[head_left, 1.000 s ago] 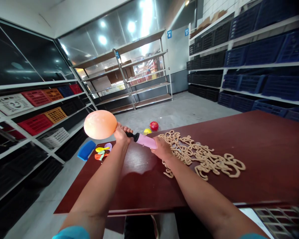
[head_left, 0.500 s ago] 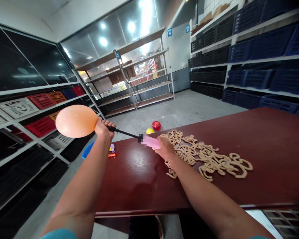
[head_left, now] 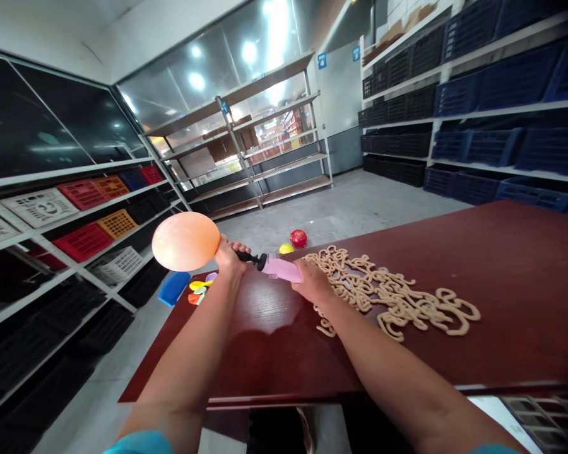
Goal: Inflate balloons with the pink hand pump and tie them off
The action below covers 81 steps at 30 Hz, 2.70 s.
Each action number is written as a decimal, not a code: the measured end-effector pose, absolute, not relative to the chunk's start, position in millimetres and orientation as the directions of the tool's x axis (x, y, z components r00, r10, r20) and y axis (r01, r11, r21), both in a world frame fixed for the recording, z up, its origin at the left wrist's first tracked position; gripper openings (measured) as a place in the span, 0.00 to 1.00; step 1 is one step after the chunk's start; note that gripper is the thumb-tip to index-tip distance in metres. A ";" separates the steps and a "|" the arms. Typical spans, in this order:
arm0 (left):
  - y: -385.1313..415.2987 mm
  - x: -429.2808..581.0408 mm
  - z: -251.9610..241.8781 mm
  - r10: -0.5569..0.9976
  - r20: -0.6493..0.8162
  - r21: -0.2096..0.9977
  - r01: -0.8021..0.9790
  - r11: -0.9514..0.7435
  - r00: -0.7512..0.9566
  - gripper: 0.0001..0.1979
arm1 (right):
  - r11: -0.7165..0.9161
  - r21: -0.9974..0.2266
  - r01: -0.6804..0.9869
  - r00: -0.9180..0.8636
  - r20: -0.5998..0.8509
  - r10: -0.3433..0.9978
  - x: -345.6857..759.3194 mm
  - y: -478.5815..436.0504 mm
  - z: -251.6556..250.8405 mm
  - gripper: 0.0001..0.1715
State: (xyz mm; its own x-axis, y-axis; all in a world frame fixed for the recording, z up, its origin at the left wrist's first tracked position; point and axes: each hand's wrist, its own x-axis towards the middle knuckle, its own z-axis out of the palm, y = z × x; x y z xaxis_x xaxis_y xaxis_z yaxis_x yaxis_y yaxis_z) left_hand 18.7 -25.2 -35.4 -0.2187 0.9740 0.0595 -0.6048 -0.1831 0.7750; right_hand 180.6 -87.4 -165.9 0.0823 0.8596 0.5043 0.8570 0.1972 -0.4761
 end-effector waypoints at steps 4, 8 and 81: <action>-17.1 -14.7 1.5 0.957 0.107 0.782 -0.572 -0.249 -0.270 0.15 | 0.196 -0.499 0.844 0.090 0.492 0.866 181.7 -88.8 -162.2 0.21; -10.3 -44.5 35.7 0.938 0.156 0.785 -0.538 -0.308 -0.309 0.13 | 0.173 -0.492 0.853 0.107 0.490 0.865 181.1 -87.9 -162.1 0.19; -29.2 28.0 -58.7 0.970 -0.004 0.740 -0.654 -0.160 -0.242 0.23 | 0.204 -0.514 0.833 0.070 0.463 0.883 177.7 -88.5 -167.5 0.20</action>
